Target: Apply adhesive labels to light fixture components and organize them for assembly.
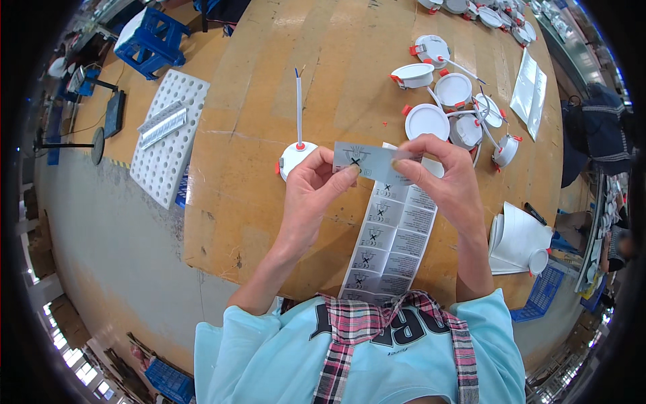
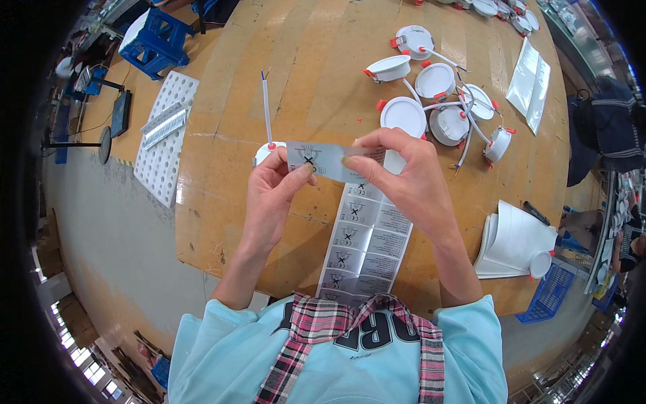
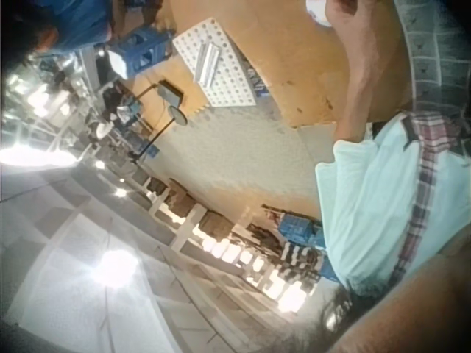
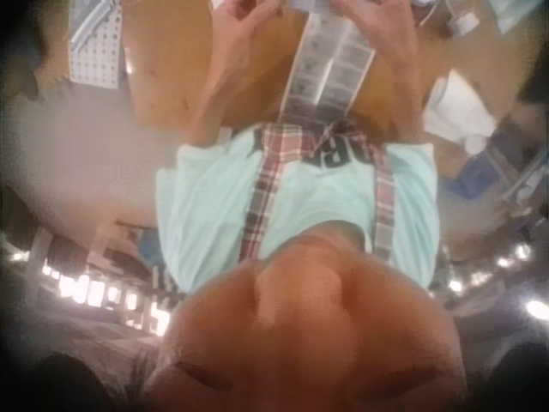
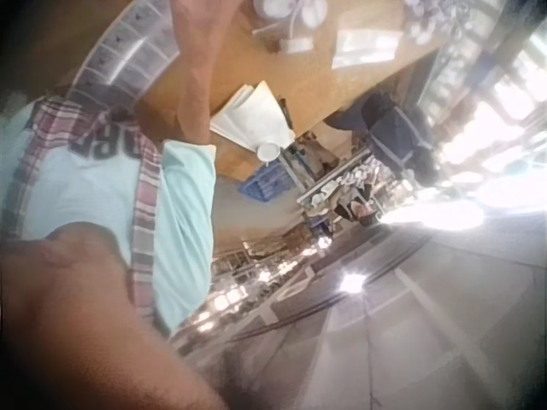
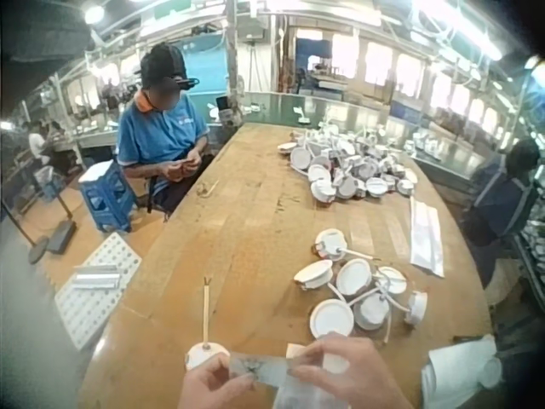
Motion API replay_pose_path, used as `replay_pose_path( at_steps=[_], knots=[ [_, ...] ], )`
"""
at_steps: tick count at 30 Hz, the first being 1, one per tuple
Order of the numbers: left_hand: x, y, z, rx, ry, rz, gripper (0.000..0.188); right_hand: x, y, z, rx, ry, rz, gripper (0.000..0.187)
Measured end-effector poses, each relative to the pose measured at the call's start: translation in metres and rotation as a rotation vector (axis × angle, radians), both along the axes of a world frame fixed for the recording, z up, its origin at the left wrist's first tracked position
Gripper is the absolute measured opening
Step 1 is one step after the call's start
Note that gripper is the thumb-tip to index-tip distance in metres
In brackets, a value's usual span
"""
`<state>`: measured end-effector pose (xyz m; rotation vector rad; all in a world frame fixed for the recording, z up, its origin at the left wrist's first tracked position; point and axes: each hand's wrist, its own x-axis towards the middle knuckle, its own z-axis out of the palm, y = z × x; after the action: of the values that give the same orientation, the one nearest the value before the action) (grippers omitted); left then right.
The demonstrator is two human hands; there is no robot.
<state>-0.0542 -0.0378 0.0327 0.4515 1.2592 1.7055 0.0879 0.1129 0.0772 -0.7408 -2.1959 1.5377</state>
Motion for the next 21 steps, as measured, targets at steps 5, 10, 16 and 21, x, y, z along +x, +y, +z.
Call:
replay_pose_path(
  at_steps=[5, 10, 16, 21],
  knots=[
    [-0.006, -0.012, 0.007, -0.177, 0.551, 0.033, 0.044, 0.005, 0.001, -0.007, -0.073, -0.021, -0.113, 0.017],
    [-0.023, -0.026, -0.022, -0.428, 1.302, 0.083, 0.080, 0.017, 0.002, -0.013, -0.121, 0.013, -0.166, 0.016],
    [-0.008, -0.025, -0.019, -0.326, 1.206, -0.029, 0.079, 0.031, 0.003, -0.008, -0.366, 0.145, -0.158, 0.015],
    [0.061, -0.013, -0.007, -0.164, 1.203, -0.207, 0.078, 0.059, 0.010, 0.010, -0.517, 0.382, -0.115, 0.014]
  ],
)
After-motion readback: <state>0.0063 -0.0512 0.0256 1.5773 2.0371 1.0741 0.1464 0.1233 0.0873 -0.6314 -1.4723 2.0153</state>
